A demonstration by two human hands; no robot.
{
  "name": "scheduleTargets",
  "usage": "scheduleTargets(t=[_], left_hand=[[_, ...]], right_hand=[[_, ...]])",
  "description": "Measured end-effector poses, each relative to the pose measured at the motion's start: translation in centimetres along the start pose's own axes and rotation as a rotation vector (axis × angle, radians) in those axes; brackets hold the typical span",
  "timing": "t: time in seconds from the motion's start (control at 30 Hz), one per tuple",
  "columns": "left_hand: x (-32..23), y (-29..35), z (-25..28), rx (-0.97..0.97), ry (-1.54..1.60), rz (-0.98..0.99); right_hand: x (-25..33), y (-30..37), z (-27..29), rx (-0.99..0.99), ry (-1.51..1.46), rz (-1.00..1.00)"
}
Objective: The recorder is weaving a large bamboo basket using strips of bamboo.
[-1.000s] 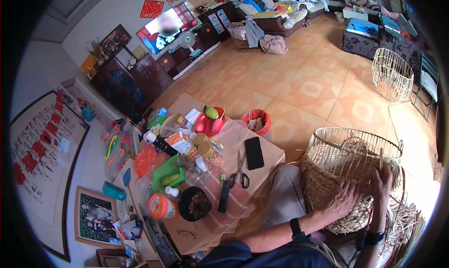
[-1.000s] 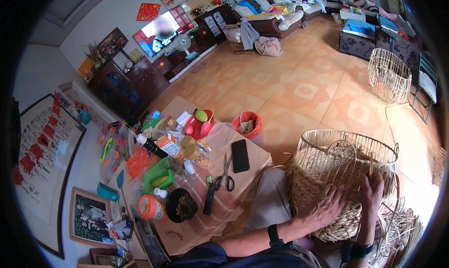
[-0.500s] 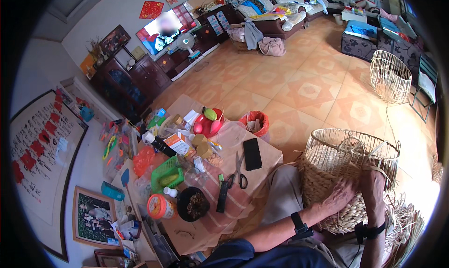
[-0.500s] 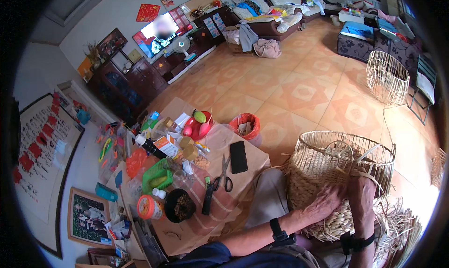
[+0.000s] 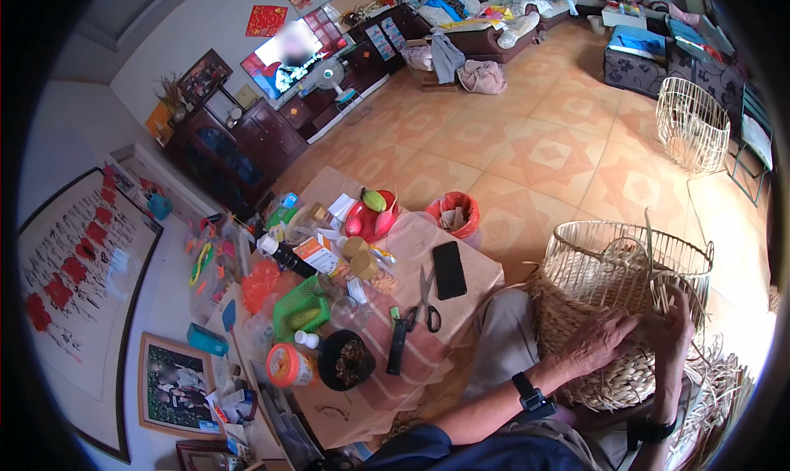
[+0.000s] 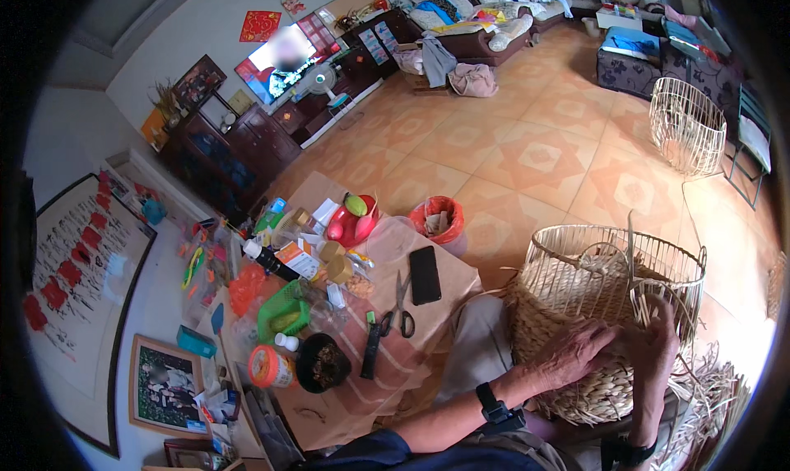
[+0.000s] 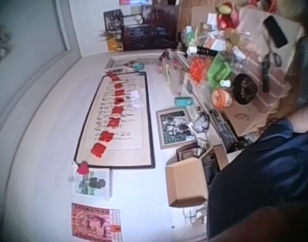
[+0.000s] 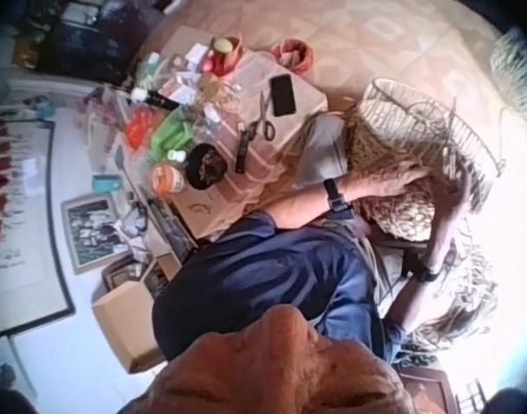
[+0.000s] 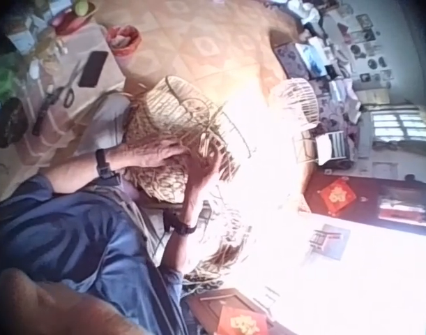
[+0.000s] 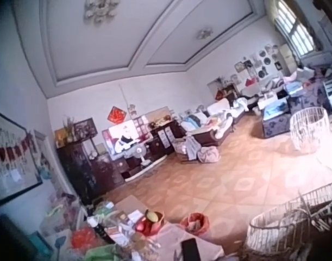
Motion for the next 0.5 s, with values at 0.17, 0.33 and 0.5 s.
scheduleTargets(t=[0.17, 0.33, 0.5], left_hand=[[-0.3, -0.6, 0.2, 0.008, 0.102, 0.005], [-1.1, -0.8, 1.6, -0.083, 0.210, -0.098], [-0.1, -1.6, 0.5, -0.179, 0.215, 0.077]], right_hand=[[-6.7, 1.5, -0.5, -0.045, -0.783, -0.023], [-7.0, 5.1, -1.6, 0.193, -1.144, -0.130], [-3.4, 4.2, -0.4, 0.233, -0.805, -0.110]])
Point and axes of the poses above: each hand's wrist, its own y-axis away from the middle knuckle, its own z-axis out of the back of the hand, x = y × z, the point moved 9 cm from there along -y, towards the middle knuckle, and after that the axes turned 1 degree about -z, right-handed, at the moved point
